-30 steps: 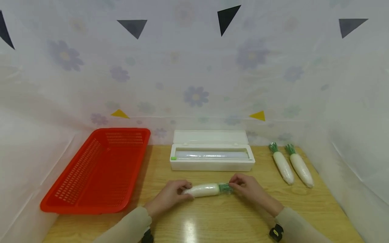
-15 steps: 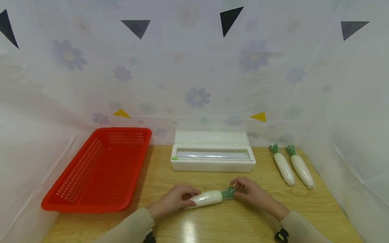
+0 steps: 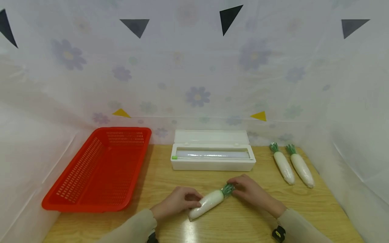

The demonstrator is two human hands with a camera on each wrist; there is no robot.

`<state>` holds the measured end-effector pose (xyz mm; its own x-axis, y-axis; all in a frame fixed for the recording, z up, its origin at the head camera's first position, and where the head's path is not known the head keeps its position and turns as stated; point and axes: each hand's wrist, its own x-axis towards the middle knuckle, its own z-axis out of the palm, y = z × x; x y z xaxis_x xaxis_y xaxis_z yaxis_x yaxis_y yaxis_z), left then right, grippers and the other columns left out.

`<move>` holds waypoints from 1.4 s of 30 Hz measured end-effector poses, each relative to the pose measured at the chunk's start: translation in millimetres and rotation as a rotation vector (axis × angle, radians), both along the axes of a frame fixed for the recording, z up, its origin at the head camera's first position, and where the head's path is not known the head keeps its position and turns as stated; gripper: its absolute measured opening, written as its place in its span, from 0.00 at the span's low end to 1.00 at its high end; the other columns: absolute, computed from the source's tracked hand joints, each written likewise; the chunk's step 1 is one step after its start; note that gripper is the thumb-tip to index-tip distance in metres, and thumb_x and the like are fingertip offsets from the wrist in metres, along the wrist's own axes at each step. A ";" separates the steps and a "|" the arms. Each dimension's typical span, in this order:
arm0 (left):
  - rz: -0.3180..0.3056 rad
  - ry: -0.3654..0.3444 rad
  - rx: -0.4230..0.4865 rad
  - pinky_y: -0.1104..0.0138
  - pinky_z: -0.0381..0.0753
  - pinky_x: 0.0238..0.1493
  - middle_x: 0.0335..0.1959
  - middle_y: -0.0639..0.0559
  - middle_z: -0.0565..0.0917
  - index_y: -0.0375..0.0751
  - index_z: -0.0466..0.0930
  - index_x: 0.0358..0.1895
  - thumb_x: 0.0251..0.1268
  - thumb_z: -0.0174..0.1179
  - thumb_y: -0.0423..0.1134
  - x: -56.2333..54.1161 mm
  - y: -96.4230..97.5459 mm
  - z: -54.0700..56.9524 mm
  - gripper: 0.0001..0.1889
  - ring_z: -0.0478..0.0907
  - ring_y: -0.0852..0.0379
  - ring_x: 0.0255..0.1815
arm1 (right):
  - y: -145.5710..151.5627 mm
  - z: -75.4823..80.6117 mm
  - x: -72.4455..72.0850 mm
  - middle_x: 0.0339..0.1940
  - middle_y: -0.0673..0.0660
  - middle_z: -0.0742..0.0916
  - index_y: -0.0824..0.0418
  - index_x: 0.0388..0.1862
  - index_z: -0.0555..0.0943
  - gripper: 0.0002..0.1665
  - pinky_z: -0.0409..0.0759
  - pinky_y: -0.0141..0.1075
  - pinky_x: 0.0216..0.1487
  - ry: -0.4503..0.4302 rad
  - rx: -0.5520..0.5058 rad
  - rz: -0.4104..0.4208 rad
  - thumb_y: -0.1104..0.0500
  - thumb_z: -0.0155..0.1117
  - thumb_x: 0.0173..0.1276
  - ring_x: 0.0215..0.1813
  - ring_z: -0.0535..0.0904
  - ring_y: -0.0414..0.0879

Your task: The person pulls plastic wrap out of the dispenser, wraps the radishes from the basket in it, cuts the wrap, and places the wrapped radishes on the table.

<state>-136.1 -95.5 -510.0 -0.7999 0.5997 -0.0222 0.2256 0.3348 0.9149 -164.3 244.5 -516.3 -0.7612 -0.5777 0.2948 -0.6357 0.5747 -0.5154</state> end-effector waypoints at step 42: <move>0.296 -0.240 0.076 0.72 0.81 0.27 0.22 0.53 0.84 0.37 0.81 0.32 0.55 0.80 0.35 43.6 61.3 -9.7 0.13 0.81 0.62 0.24 | -80.7 25.8 52.6 0.19 0.45 0.78 0.63 0.46 0.82 0.33 0.66 0.32 0.21 -0.393 0.088 -0.391 0.35 0.74 0.64 0.21 0.71 0.38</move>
